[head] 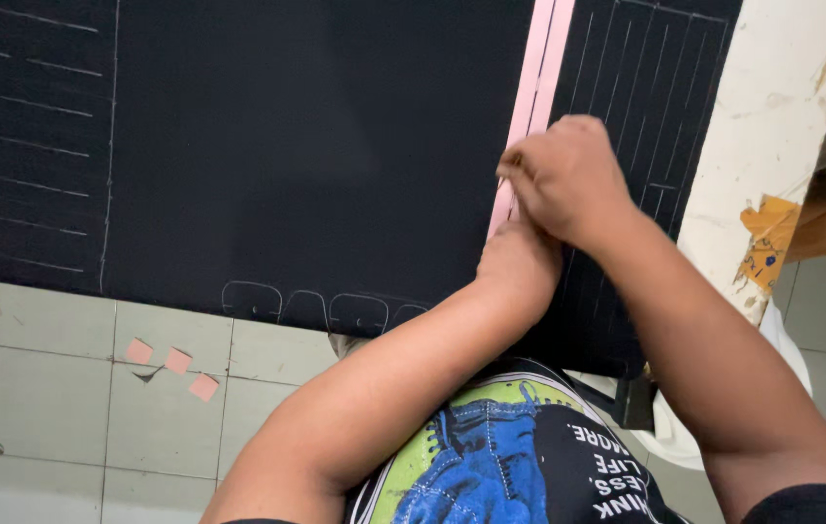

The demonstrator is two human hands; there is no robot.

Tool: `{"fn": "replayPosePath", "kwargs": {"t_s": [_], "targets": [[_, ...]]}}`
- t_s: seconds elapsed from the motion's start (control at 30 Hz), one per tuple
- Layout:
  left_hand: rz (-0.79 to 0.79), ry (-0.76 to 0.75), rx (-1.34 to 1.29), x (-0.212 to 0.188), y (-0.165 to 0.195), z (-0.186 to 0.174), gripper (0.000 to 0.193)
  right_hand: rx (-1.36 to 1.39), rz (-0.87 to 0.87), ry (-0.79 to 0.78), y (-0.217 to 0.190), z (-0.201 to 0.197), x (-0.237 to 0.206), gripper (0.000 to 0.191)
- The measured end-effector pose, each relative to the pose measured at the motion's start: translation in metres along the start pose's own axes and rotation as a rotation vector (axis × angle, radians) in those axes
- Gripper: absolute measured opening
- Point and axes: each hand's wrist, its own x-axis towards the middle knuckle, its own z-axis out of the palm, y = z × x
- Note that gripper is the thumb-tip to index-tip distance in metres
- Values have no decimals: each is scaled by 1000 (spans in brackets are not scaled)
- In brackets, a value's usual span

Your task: The person lays a long pink paper template strip on black fabric spread over a work table, aligns it with chalk lines, and traces along its edges with a marking pen. They lift, flip, and reposition the template repeatedly to mark successive parallel lines on the fabric.

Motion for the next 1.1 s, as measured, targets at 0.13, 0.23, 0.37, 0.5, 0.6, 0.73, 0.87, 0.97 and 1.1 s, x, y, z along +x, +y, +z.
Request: {"fn": "replayPosePath", "kwargs": {"t_s": [0.13, 0.23, 0.37, 0.5, 0.6, 0.73, 0.87, 0.97, 1.1], "targets": [[102, 66, 12, -10, 0, -28, 57, -4, 73, 32, 31, 2, 11, 15], [84, -18, 161, -12, 5, -37, 77, -53, 22, 95, 48, 8, 9, 17], [119, -86, 328, -11, 10, -41, 94, -78, 2, 141, 64, 14, 6, 17], [112, -85, 359, -9, 16, -47, 101, -64, -6, 189, 82, 16, 10, 17], [99, -152, 377, -10, 19, -53, 101, -105, -32, 239, 95, 17, 15, 15], [95, -207, 356, -16, 20, -59, 110, -61, 16, 252, 110, 17, 22, 11], [129, -233, 376, -21, 19, -64, 112, -90, 12, 294, 117, 17, 25, 12], [138, -194, 351, -24, 20, -67, 112, -95, 10, 324, 117, 19, 23, 12], [137, -220, 366, -23, 20, -79, 113, -64, 12, 360, 118, 17, 23, 12]]}}
